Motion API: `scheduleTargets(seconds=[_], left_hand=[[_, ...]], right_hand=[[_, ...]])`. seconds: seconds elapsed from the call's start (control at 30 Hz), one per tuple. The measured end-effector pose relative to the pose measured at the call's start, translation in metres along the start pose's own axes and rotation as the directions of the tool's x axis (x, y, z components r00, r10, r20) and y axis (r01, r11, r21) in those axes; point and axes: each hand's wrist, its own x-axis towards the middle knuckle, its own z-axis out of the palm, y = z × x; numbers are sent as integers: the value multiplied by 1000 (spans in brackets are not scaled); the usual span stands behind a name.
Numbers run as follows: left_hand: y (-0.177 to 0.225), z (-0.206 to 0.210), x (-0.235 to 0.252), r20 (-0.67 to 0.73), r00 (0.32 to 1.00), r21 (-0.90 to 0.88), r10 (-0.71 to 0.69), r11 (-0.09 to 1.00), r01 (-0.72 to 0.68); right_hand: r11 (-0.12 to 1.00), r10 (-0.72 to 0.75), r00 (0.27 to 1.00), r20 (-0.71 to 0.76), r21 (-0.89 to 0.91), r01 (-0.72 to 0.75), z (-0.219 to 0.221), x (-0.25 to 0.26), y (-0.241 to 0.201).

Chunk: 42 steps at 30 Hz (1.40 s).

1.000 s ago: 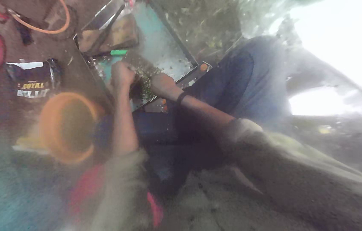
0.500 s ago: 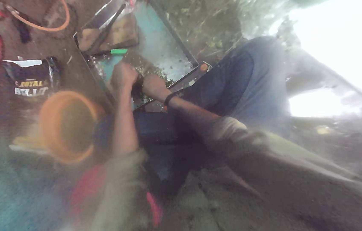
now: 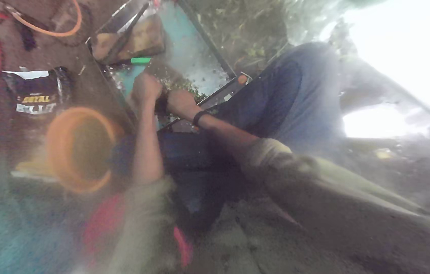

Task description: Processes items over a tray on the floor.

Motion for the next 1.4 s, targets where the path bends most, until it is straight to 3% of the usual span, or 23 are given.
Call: scheduleTargets(seconds=[0.37,0.6,0.77,1.1,1.27,1.4], left_hand=[[0,-2,-9,-25,1000,-38,-12,999,11],[5,5,-15,-92,995,18,-36,999,38],[6,5,-12,-103,994,-42,-25,999,20],[6,14,-2,-222,954,-102,201,968,-228],[20,15,-9,-129,944,123,305,949,-290],[33,22,-27,7,917,158,398,905,-394]], right_hand=[[995,-86,996,-35,38,87,6,26,-5],[985,15,999,44,-171,-7,7,-26,10],[941,12,996,87,-339,19,-14,-50,36],[999,-2,1000,25,-51,3,-35,-54,63],[997,-59,998,-6,48,59,-27,-38,81],[995,-85,996,-14,46,85,-32,-40,81]])
